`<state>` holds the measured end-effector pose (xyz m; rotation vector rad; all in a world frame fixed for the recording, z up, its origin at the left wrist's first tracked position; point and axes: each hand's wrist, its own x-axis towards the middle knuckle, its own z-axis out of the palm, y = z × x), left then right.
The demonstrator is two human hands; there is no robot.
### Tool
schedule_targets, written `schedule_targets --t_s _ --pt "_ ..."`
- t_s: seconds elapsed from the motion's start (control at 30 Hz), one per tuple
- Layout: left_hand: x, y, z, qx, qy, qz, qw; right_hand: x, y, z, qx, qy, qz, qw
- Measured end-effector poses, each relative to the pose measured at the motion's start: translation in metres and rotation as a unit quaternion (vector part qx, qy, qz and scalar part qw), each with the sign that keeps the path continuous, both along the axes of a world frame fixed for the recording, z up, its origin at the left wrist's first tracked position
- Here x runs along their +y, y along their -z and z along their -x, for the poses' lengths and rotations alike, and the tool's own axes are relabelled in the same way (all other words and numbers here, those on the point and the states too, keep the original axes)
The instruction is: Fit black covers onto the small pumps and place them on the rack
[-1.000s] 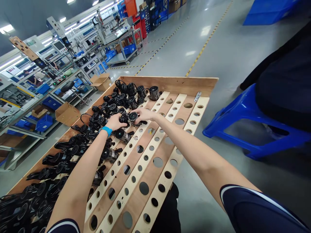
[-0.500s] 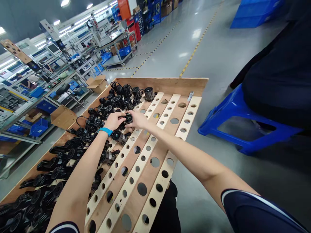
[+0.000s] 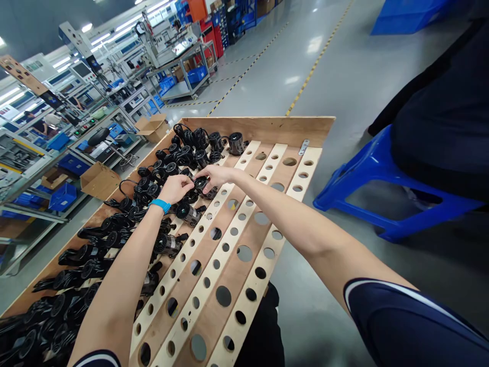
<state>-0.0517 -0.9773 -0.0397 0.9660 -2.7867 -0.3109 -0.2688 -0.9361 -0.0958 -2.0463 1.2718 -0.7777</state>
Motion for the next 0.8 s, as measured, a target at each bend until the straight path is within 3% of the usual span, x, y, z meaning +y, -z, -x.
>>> schedule_targets --t_s 0.17,0.43,0.63,0.8 --pt "-0.001 -0.001 -0.001 0.006 0.017 -0.004 1.000 0.000 0.001 0.001 -0.005 -0.023 -0.008 1.000" --pt "-0.002 0.002 0.003 0.028 0.032 0.001 0.999 0.021 0.017 -0.006 -0.063 0.062 0.052 0.995" --pt "-0.004 0.004 0.007 0.030 0.029 0.001 0.999 0.017 0.017 -0.003 -0.019 0.060 0.078 0.995" --pt "-0.001 0.005 0.008 0.027 0.030 0.000 0.999 0.024 0.024 -0.006 -0.049 0.073 0.075 0.993"
